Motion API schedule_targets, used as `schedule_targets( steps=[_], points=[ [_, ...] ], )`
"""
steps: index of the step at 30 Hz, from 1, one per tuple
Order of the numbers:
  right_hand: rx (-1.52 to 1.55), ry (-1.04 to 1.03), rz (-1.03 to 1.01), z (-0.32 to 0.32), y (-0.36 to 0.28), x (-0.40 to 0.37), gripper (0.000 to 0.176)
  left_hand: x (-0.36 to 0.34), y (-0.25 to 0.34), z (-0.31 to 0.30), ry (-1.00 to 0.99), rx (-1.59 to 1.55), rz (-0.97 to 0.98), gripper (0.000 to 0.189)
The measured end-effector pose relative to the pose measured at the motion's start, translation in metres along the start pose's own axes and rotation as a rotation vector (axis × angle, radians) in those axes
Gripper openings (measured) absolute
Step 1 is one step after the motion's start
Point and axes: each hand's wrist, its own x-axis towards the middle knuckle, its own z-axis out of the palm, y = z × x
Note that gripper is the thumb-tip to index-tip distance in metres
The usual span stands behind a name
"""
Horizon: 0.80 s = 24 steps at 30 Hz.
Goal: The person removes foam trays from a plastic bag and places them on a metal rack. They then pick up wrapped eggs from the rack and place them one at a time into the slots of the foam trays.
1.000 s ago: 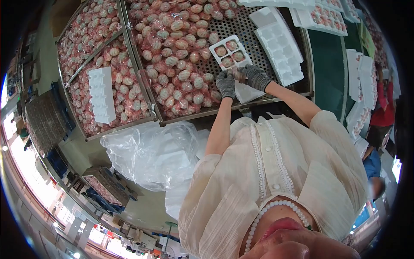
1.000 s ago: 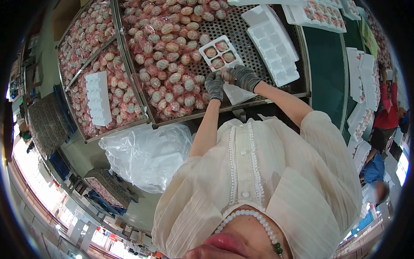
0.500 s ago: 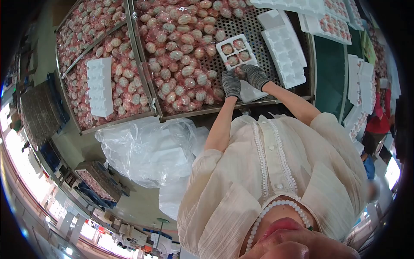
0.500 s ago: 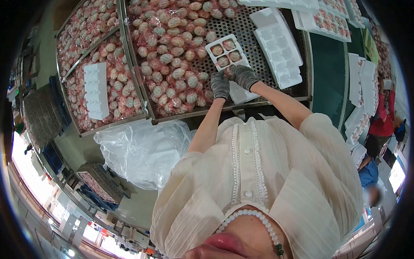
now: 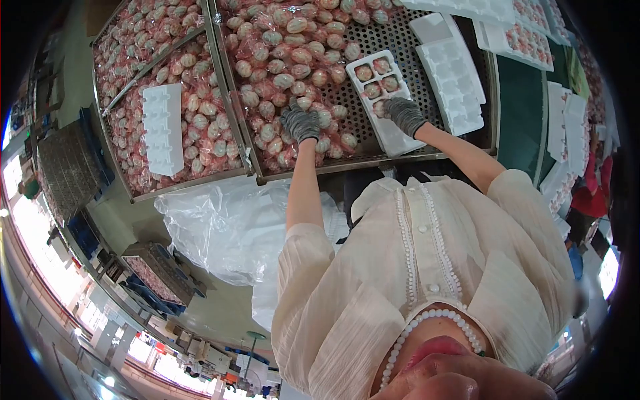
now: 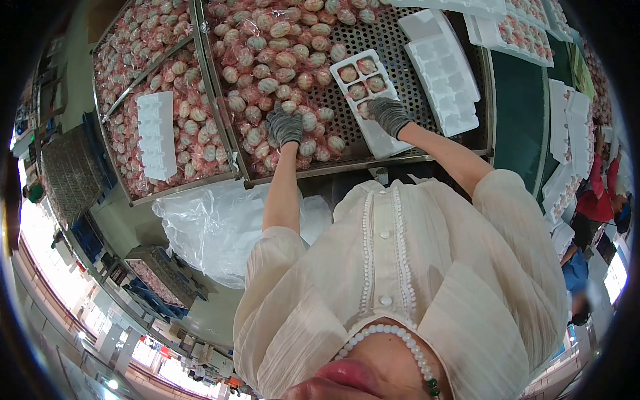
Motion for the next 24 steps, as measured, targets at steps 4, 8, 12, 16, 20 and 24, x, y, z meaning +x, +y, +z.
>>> schedule_targets(
  steps=[4, 8, 12, 16, 20, 24],
  points=[
    [-0.144, 0.028, 0.044, 0.01, -0.007, 0.013, 0.016, 0.013, -0.003, 0.01, 0.051, 0.184, -0.08, 0.062],
    [-0.101, 0.059, 0.033, 0.003, -0.006, 0.01, 0.016, -0.004, 0.011, -0.019, 0.168, 0.084, -0.052, 0.053],
    [-0.042, -0.071, 0.189, -0.003, -0.008, 0.01, 0.016, -0.008, -0.013, -0.014, 0.274, -0.292, -0.04, 0.054],
    [0.302, 0.329, 0.018, 0.001, 0.01, -0.024, 0.028, -0.027, 0.0, -0.004, 0.206, -1.325, -0.203, 0.034],
    [0.857, 0.087, 0.194, -0.031, -0.009, -0.048, 0.042, -0.066, 0.045, 0.018, -0.47, -2.14, -0.505, 0.033],
    [0.608, 0.236, -0.105, -0.037, -0.021, -0.07, 0.063, -0.085, 0.106, 0.053, -0.663, -2.349, -0.789, 0.037]
  ],
)
